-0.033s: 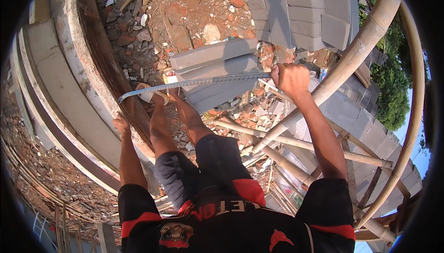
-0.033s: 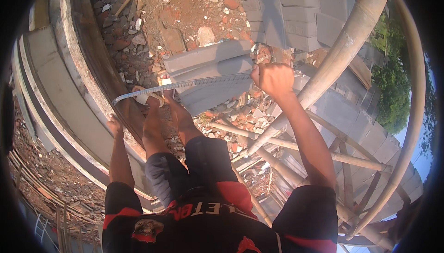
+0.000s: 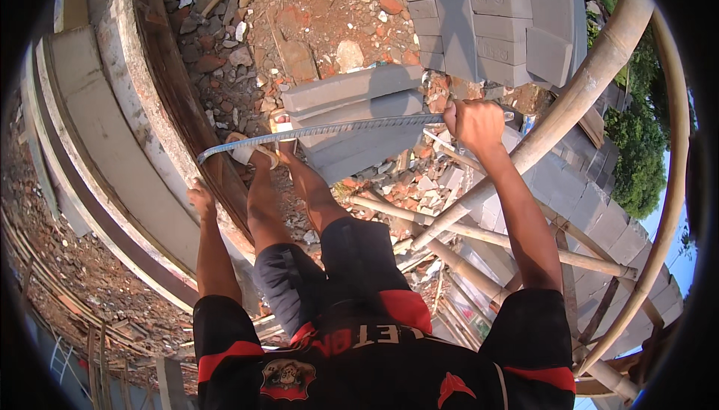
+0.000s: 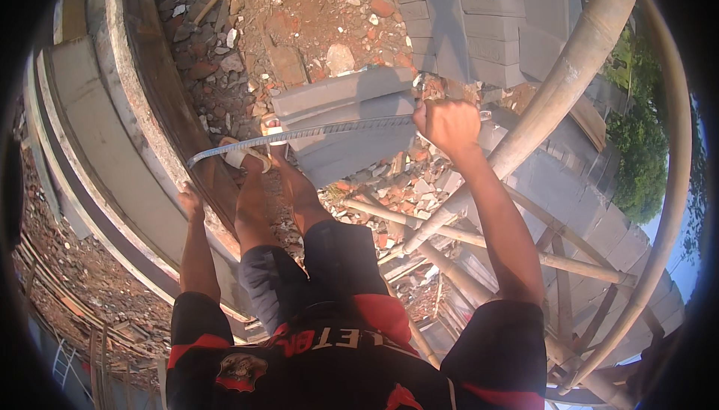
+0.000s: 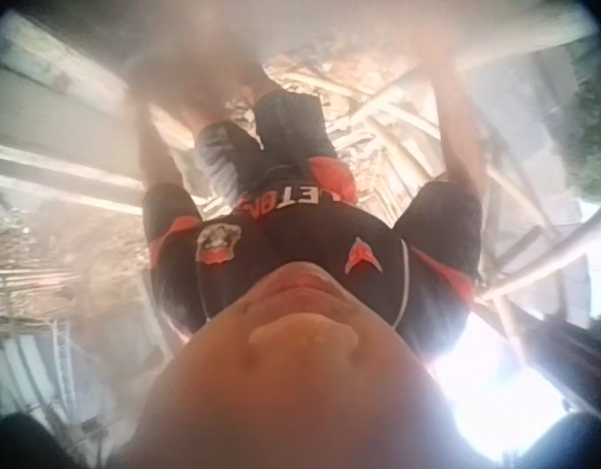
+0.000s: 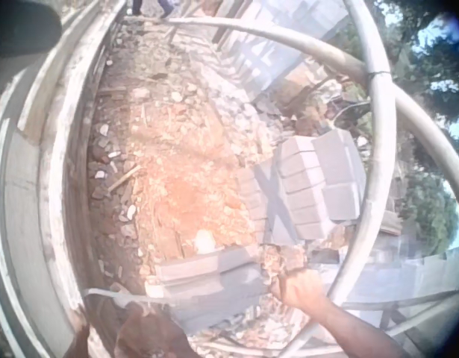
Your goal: The person uses a long metal bar to pry and pull rebar rods from a concrete structure at a construction site. They repeatedly insert the bar under the rebar, lever it upward, and pull the rods free, then pass them to a coworker.
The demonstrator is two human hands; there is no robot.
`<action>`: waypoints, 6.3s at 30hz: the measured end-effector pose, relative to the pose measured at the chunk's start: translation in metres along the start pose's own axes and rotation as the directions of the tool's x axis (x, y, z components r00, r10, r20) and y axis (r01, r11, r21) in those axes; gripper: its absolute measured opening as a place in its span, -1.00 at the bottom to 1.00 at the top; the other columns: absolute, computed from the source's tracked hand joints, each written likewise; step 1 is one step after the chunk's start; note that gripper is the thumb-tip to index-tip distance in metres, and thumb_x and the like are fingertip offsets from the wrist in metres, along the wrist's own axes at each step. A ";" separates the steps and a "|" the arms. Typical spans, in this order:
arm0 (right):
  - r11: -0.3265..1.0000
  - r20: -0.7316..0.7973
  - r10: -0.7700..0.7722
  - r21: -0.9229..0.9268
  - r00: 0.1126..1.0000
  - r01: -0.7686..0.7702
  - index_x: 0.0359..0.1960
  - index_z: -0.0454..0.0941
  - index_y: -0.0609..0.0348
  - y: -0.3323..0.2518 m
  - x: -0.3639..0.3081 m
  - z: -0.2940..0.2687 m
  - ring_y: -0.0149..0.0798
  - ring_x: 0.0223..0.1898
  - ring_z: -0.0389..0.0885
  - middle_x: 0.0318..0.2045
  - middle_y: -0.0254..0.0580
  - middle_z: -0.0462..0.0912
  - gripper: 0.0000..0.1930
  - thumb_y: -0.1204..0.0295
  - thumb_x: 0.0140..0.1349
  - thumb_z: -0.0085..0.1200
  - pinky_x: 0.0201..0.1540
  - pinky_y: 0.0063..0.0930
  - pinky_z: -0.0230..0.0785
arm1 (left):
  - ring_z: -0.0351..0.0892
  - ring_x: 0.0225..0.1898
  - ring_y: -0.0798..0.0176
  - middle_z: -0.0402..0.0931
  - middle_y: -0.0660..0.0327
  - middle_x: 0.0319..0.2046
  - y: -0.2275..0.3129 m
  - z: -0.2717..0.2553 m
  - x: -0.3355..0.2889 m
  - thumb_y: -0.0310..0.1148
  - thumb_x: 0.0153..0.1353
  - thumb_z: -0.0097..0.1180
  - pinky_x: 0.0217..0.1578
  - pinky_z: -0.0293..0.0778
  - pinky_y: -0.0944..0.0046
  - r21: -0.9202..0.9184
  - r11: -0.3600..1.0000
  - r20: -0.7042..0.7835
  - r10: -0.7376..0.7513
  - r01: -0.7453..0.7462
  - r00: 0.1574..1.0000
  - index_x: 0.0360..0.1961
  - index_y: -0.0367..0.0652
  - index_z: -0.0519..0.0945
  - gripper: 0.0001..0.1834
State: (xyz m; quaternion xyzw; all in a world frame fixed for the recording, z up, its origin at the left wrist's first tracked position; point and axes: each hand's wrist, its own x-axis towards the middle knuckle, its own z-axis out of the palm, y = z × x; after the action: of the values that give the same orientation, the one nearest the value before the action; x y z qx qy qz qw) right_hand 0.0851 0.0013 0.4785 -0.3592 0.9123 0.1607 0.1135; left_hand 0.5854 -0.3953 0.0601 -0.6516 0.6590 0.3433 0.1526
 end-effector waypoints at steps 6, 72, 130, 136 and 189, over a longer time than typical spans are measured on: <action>1.000 -0.073 0.004 -0.008 0.997 -0.005 -0.73 0.53 0.11 0.020 0.017 0.074 0.00 -0.71 0.52 -0.76 -0.05 0.51 -0.71 0.29 0.08 -0.05 -0.59 -0.18 0.38 | 0.30 0.02 -0.34 0.33 -0.39 -0.06 0.017 0.006 -0.032 0.04 0.33 -0.14 0.07 0.22 -0.11 0.025 0.998 -0.165 0.063 -0.060 0.984 0.02 -0.51 0.28 -0.34; 0.846 -0.030 -0.525 -0.126 0.850 0.518 -0.54 0.52 0.14 -0.225 0.047 -0.393 0.02 -0.66 0.56 -0.76 -0.08 0.52 -0.52 -0.08 0.11 0.10 -0.58 -0.16 0.36 | 0.40 -0.13 0.15 0.38 0.12 -0.13 0.296 -0.379 -0.186 0.41 0.15 -0.18 -0.10 0.40 0.06 -0.638 -0.738 0.123 0.183 0.219 0.975 -0.05 -0.17 0.30 -0.22; -0.039 0.018 -0.999 -0.807 -0.041 0.589 -0.59 0.43 0.07 -0.392 0.413 -0.541 -0.21 -0.49 0.61 -0.60 -0.24 0.57 -0.91 0.45 0.01 0.05 -0.30 -0.34 0.38 | 0.45 0.02 0.22 0.41 0.26 0.14 0.238 -0.082 -0.272 0.01 0.33 -0.13 -0.03 0.35 0.11 -0.757 -0.637 0.577 -0.547 0.146 0.607 0.24 -0.02 0.31 -0.46; -0.193 0.167 -0.981 -0.863 -0.097 0.466 -0.47 0.47 0.08 -0.425 0.409 -0.526 -0.28 -0.43 0.62 -0.58 -0.29 0.55 -0.97 0.46 0.06 0.00 -0.28 -0.37 0.35 | 0.44 0.02 0.22 0.42 0.29 0.14 0.221 -0.048 -0.305 0.03 0.32 -0.14 -0.05 0.35 0.10 -0.708 -0.698 0.640 -0.569 0.109 0.516 0.25 0.01 0.30 -0.45; 0.284 0.022 -0.959 0.084 0.283 0.955 -0.16 0.54 0.22 -0.326 0.459 -0.389 0.10 -0.06 0.50 -0.14 0.03 0.57 -0.71 0.41 0.07 0.16 0.04 -0.14 0.32 | 0.51 -0.10 0.26 0.47 0.24 0.07 0.293 -0.166 -0.183 -0.02 0.33 -0.10 -0.12 0.38 0.17 -0.887 -0.426 0.409 -0.540 0.180 0.736 0.13 -0.05 0.41 -0.53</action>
State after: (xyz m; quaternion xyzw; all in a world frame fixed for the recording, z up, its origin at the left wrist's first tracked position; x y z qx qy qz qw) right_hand -0.0533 -0.6533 0.6203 -0.8244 0.5160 0.0479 0.2277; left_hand 0.3635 -0.3899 0.3724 -0.7252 -0.1266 0.5590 -0.3816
